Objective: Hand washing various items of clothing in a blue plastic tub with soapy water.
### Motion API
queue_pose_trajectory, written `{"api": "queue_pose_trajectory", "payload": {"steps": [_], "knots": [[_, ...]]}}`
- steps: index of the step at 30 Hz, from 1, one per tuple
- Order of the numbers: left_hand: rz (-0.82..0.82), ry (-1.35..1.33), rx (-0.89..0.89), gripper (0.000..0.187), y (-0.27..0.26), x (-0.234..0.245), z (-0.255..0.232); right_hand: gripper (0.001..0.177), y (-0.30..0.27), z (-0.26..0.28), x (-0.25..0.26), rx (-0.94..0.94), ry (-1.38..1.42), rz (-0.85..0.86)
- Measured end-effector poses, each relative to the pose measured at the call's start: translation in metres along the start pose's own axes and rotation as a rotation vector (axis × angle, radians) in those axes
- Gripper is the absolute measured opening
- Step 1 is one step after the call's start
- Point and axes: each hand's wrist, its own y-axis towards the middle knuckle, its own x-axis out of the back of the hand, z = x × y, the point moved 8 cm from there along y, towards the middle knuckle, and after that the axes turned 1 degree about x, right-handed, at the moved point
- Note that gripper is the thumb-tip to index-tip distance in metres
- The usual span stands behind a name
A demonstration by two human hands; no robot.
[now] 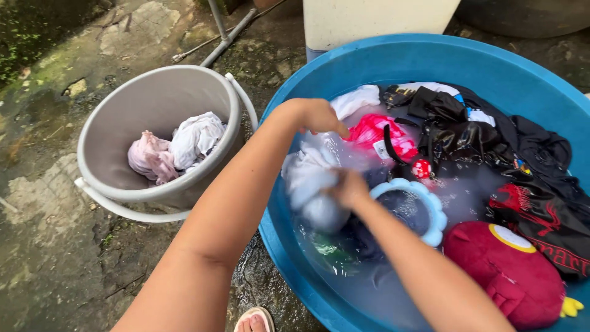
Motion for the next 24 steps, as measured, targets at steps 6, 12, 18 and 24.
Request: {"api": "queue_pose_trajectory", "payload": {"steps": [6, 12, 18, 24], "knots": [[0.483, -0.362, 0.012, 0.118, -0.038, -0.043, -0.029, 0.042, 0.025, -0.02, 0.147, -0.498, 1.183, -0.278], [0.149, -0.756, -0.379, 0.107, -0.037, -0.012, -0.101, 0.061, 0.015, -0.043, 0.251, -0.611, 1.437, -0.678], [-0.064, -1.303, -0.43, 0.076, -0.022, -0.034, -0.163, 0.054, -0.007, -0.102, 0.266, -0.28, 1.321, -0.41], [-0.341, -1.111, 0.23, 0.059, 0.014, -0.113, -0.136, 0.096, -0.081, -0.135, 0.196, -0.677, 0.982, -0.011]]}}
